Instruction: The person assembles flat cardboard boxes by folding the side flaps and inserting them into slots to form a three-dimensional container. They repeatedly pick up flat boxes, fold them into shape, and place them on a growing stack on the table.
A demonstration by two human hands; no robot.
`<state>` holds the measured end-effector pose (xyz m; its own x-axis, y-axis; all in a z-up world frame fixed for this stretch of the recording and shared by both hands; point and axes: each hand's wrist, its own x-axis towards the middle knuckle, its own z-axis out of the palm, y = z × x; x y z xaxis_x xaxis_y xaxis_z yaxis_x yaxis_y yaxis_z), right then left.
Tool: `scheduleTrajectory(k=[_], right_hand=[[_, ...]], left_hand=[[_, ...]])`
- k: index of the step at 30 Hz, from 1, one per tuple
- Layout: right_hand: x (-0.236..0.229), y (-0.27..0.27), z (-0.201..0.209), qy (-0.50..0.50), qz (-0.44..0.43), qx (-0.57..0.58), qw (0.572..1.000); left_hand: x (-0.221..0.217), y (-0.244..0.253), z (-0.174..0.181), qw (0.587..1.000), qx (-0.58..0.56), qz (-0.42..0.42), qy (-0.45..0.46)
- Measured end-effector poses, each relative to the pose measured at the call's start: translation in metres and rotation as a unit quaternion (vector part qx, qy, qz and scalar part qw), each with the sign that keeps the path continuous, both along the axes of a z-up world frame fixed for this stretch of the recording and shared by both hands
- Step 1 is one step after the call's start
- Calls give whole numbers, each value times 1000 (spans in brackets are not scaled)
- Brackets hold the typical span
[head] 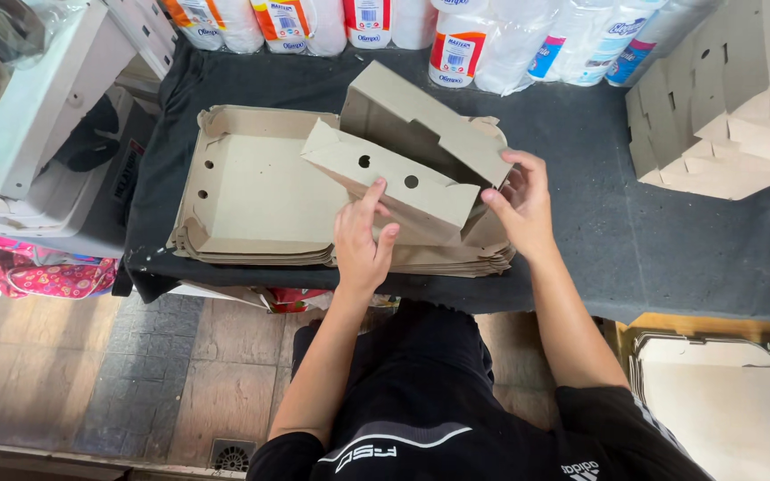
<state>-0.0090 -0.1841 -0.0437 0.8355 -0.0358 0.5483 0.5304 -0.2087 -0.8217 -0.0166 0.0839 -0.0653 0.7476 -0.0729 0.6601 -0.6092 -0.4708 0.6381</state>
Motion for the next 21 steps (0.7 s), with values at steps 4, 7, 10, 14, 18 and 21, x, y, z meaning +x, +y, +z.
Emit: scheduleTrajectory(k=[4, 7, 10, 14, 18, 21], right_hand=[[14, -24, 4, -2, -6, 19, 1000], [15, -33, 13, -21, -52, 23, 998], [12, -42, 15, -25, -58, 89, 994], [9, -51, 9, -4, -105, 170, 980], [-1, -49, 7, 32, -124, 223, 966], [-2, -52, -10, 49, -131, 250, 958]], left_hand=[[-5, 10, 0, 1000, -15, 15, -1], [-10, 20, 3, 998, -48, 23, 14], [-15, 34, 17, 997, -73, 17, 30], [-22, 51, 44, 987, -111, 9, 118], [-18, 75, 27, 982, -128, 24, 135], [-26, 86, 23, 984, -115, 19, 134]])
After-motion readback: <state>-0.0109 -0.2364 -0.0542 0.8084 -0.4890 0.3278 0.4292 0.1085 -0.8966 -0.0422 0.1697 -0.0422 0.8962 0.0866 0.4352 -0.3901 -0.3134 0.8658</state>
